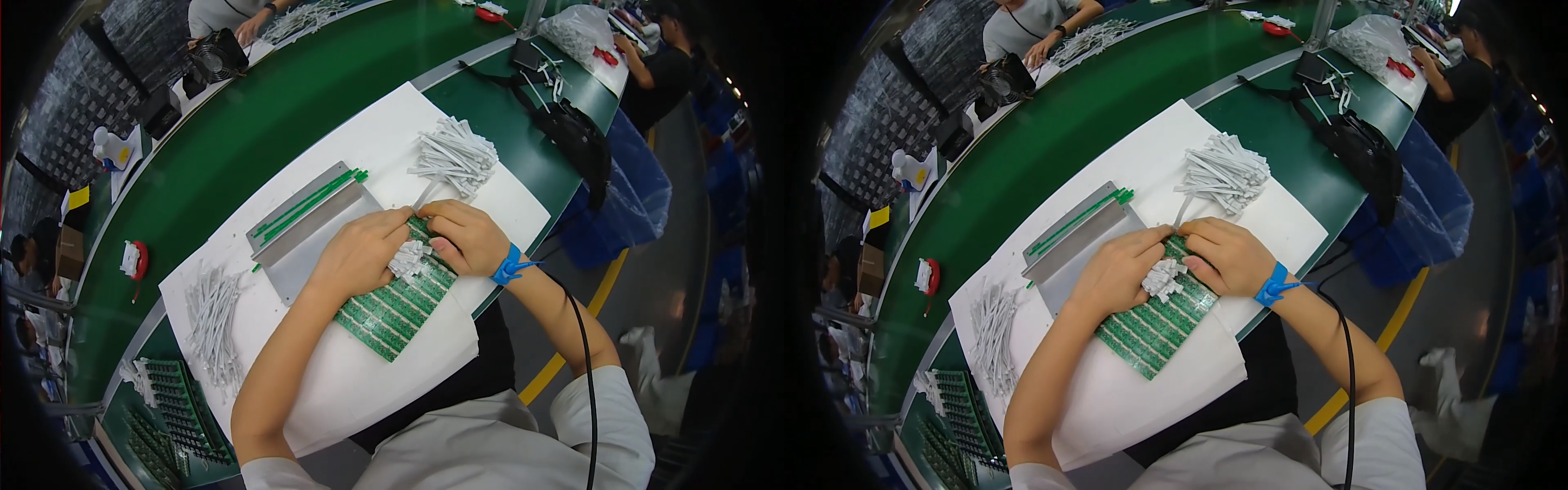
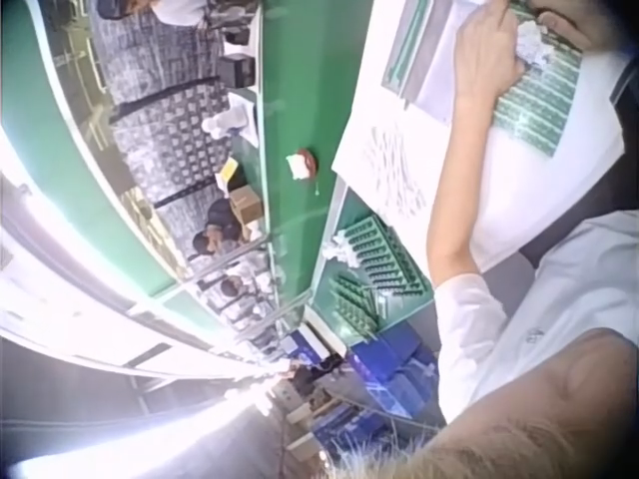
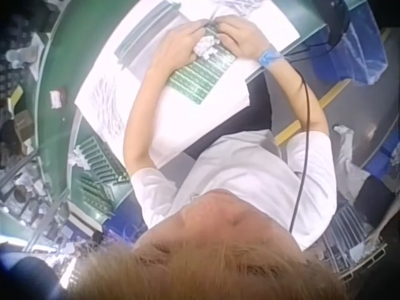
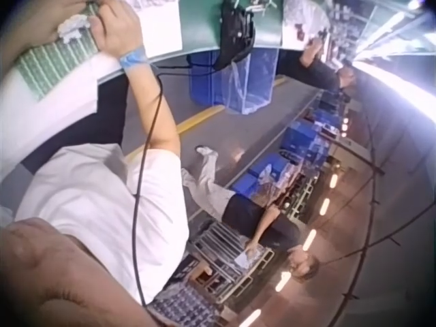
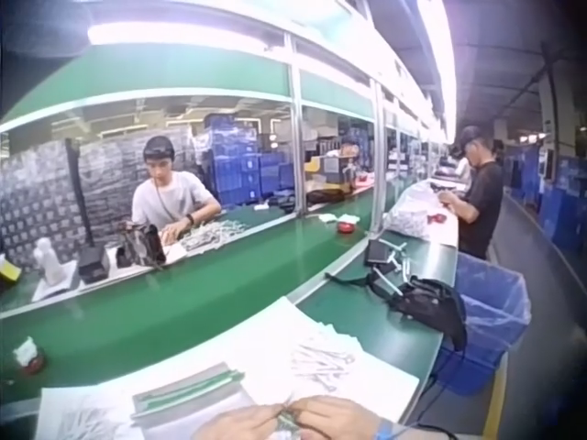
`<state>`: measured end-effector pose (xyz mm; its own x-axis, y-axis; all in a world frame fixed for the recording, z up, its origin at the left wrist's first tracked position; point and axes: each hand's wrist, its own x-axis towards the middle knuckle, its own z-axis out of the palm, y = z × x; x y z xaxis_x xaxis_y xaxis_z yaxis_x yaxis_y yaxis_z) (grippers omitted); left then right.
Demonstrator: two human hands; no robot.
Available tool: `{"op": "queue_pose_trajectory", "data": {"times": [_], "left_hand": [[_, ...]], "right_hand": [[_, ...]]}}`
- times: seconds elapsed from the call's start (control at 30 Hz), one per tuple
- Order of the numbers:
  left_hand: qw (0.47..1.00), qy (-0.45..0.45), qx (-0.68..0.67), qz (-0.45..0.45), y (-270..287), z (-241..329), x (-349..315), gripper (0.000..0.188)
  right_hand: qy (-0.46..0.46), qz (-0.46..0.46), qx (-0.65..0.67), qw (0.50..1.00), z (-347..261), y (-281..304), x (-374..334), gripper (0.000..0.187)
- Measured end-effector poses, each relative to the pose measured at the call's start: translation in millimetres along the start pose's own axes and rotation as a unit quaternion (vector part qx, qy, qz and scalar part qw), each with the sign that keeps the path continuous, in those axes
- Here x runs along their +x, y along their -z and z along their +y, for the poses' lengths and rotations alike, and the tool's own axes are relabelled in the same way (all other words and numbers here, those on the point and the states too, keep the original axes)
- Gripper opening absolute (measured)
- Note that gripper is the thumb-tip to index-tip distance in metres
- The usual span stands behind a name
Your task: Attaching wire components to printed circuit boards at an assembly line station.
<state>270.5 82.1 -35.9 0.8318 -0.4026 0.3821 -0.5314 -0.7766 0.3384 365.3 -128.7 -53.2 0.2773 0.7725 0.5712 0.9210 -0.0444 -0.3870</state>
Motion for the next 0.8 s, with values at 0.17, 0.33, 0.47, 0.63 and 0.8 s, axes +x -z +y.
{"op": "queue_pose_trajectory", "data": {"times": [0.17,0.33,0.47,0.63,0.8], "left_hand": [[0.989,-0.004,0.117,0.085,46,34,-8,0.023],[0.783,0.298,-0.477,0.266,83,82,-47,0.02],[0.637,0.368,-0.578,0.352,71,107,-65,0.026],[0.574,0.376,-0.613,0.392,69,141,-79,0.032],[0.527,0.34,-0.65,0.429,66,162,-91,0.03]], "right_hand": [[0.029,0.019,-0.012,0.999,4,3,-5,0.013],[-0.005,0.113,-0.007,0.994,-17,12,-1,0.006],[-0.096,0.194,0.079,0.973,-64,4,-1,0.004],[-0.15,0.247,0.015,0.957,-63,-22,-19,0.004],[-0.205,0.273,0.091,0.935,-62,-21,-18,0.006]]}}
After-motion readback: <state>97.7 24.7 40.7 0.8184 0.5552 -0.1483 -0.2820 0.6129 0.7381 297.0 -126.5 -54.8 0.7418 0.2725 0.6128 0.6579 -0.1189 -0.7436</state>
